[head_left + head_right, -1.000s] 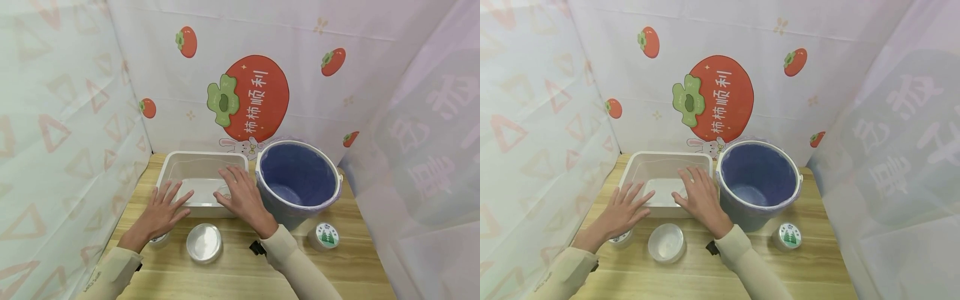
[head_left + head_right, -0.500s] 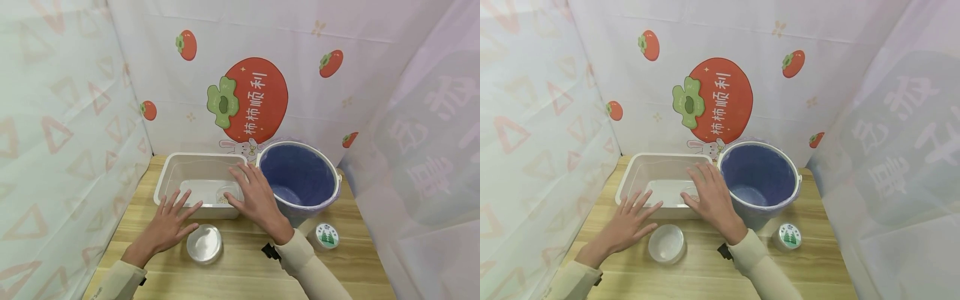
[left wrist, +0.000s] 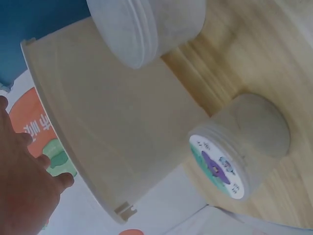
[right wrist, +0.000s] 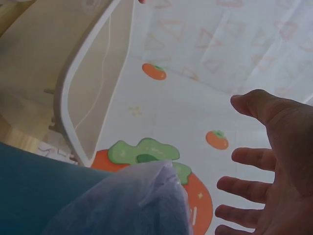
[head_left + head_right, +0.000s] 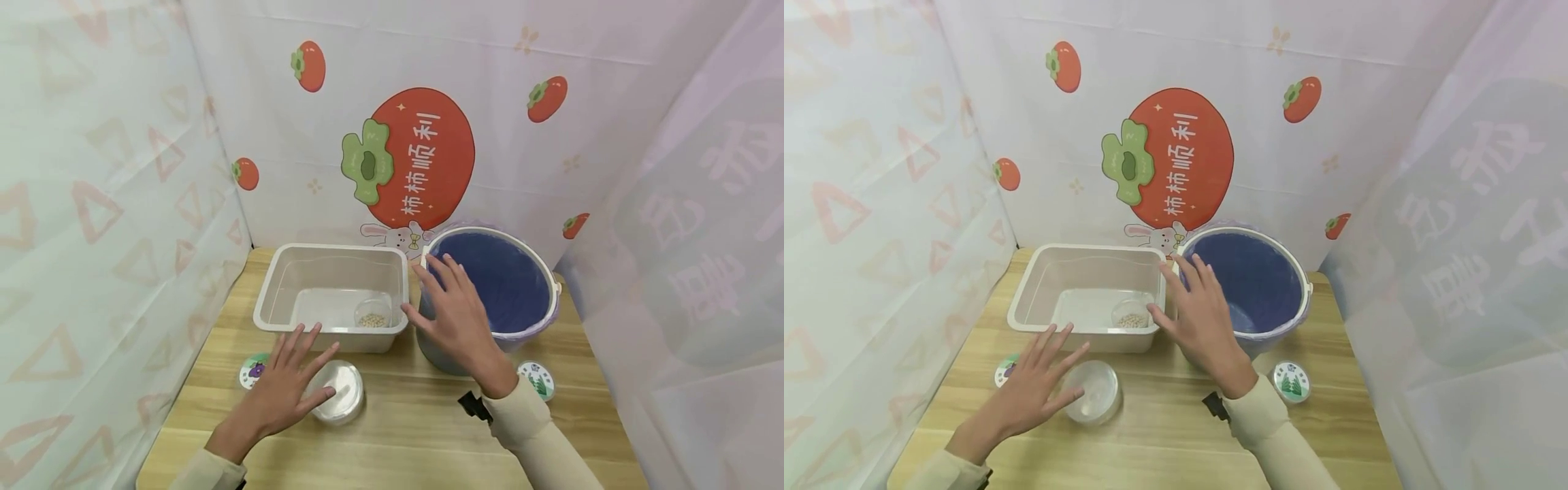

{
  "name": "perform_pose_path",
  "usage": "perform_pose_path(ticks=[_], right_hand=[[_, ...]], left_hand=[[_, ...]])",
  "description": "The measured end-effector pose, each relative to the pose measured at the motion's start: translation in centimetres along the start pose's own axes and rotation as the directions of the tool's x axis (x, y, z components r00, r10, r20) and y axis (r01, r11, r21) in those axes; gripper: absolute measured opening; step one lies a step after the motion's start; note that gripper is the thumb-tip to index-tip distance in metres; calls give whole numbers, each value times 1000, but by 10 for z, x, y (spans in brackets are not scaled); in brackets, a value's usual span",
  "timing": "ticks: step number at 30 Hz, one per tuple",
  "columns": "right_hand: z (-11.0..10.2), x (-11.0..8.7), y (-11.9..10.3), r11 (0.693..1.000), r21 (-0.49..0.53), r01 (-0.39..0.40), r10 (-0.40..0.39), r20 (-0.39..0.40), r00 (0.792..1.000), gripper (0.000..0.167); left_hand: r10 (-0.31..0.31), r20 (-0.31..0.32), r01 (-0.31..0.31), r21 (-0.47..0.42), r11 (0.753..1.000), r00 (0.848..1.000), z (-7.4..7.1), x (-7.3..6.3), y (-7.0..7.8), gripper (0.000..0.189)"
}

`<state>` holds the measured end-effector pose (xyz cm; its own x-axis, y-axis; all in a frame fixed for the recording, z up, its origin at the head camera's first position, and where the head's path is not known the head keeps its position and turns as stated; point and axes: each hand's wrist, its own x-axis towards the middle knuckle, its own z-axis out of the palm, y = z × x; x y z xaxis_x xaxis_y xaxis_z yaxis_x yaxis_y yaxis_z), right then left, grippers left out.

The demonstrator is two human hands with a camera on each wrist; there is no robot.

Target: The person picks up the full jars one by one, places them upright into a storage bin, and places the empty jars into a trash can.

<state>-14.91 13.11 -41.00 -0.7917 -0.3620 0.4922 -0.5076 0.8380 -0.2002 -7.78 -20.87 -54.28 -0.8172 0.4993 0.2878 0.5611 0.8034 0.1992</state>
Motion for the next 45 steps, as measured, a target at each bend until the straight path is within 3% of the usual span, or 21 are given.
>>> perform_pose_path(ticks=[9, 23, 35, 45], right_hand=[[-13, -13, 18, 998, -5, -65, 65, -1, 998, 82], [-27, -40, 59, 986, 8, -164, 164, -60, 985, 80], [-30, -61, 85, 978, 5, -207, 207, -57, 977, 67], [-30, -77, 106, 975, -17, -220, 217, -115, 969, 66]], left_hand=[[8, -30, -8, 4, 1000, 1000, 14, -14, 11, 71], [2, -79, 0, 34, 999, 997, 44, -32, 20, 67], [-15, -56, 17, 27, 999, 998, 68, -40, 14, 65], [-24, -51, 25, 15, 1000, 998, 85, -47, 6, 67]])
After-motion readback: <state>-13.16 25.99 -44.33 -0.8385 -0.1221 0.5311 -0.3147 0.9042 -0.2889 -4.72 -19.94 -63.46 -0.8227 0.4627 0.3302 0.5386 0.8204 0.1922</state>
